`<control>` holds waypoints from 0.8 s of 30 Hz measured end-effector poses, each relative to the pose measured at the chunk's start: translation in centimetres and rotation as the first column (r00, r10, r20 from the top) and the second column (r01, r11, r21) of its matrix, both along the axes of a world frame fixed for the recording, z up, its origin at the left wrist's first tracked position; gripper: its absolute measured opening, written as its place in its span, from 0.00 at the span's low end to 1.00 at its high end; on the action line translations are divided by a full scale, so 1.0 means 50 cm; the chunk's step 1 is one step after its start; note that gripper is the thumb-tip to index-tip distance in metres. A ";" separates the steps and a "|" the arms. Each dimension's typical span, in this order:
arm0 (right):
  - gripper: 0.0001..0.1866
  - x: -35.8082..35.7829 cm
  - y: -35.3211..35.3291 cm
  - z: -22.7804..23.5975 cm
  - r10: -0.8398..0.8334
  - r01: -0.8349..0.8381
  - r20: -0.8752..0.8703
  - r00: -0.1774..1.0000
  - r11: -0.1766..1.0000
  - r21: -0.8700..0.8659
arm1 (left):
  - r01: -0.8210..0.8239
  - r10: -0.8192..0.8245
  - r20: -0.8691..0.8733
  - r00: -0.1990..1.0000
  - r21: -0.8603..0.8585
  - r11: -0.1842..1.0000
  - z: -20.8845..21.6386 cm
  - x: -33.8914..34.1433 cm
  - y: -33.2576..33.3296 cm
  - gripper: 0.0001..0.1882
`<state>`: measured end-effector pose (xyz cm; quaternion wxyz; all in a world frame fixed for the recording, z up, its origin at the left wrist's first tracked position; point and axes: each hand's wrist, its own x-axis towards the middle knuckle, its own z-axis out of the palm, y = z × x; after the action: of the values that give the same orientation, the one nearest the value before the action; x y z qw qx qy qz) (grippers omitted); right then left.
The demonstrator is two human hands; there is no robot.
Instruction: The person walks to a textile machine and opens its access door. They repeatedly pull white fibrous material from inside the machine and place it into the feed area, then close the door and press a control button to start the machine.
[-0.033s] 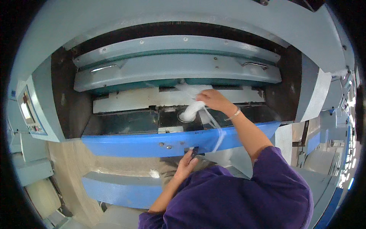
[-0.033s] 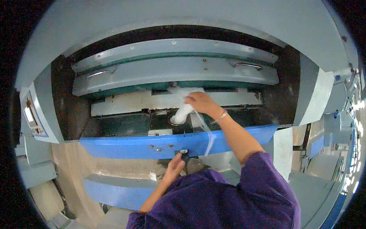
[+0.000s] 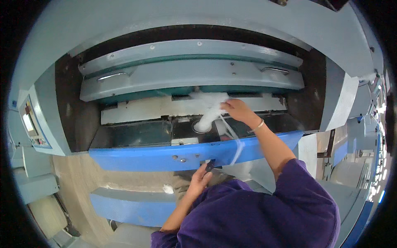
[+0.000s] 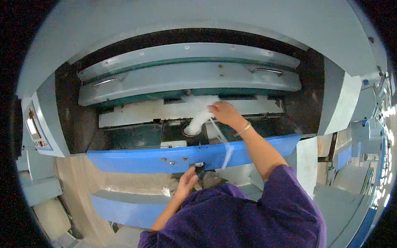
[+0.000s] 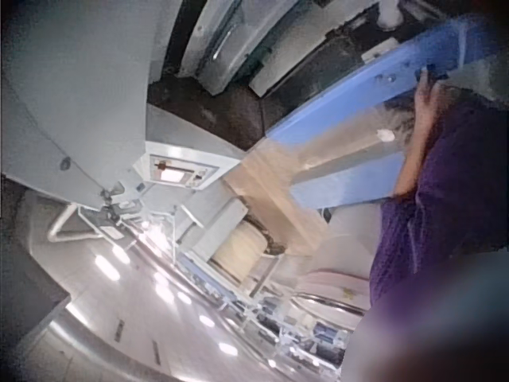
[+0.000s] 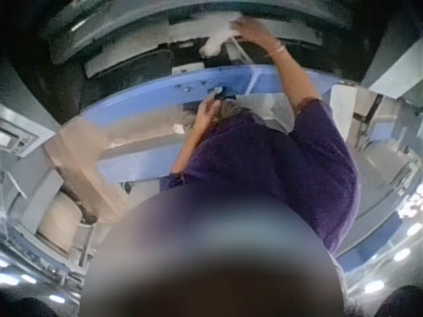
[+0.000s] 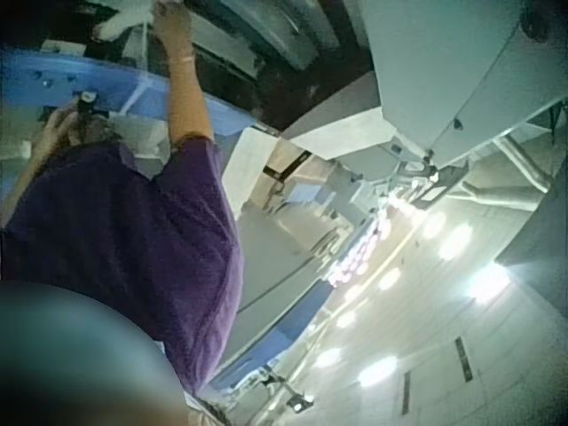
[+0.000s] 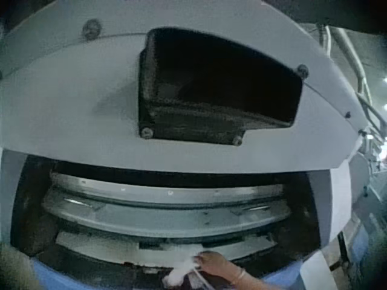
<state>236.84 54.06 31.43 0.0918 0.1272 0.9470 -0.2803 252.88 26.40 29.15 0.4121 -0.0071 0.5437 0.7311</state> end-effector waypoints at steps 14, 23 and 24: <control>0.08 0.289 -0.111 0.083 0.112 -0.207 -0.201 0.973 0.806 -0.555 | -0.423 0.338 -0.537 0.773 -0.039 0.905 0.086 -0.258 -0.011 0.13; 0.07 0.363 -0.144 0.131 0.174 -0.312 -0.305 0.936 0.810 -0.497 | -0.333 -0.416 -0.821 0.391 -0.548 0.767 0.052 -0.298 0.047 0.18; 0.07 0.368 -0.142 0.120 0.171 -0.306 -0.296 0.940 0.808 -0.503 | -0.338 -0.405 -0.811 0.423 -0.556 0.759 0.049 -0.306 0.050 0.18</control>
<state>255.25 46.95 37.41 0.0452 -0.0589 0.8411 -0.5357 237.57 28.87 31.61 0.0385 0.2561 0.8927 0.3688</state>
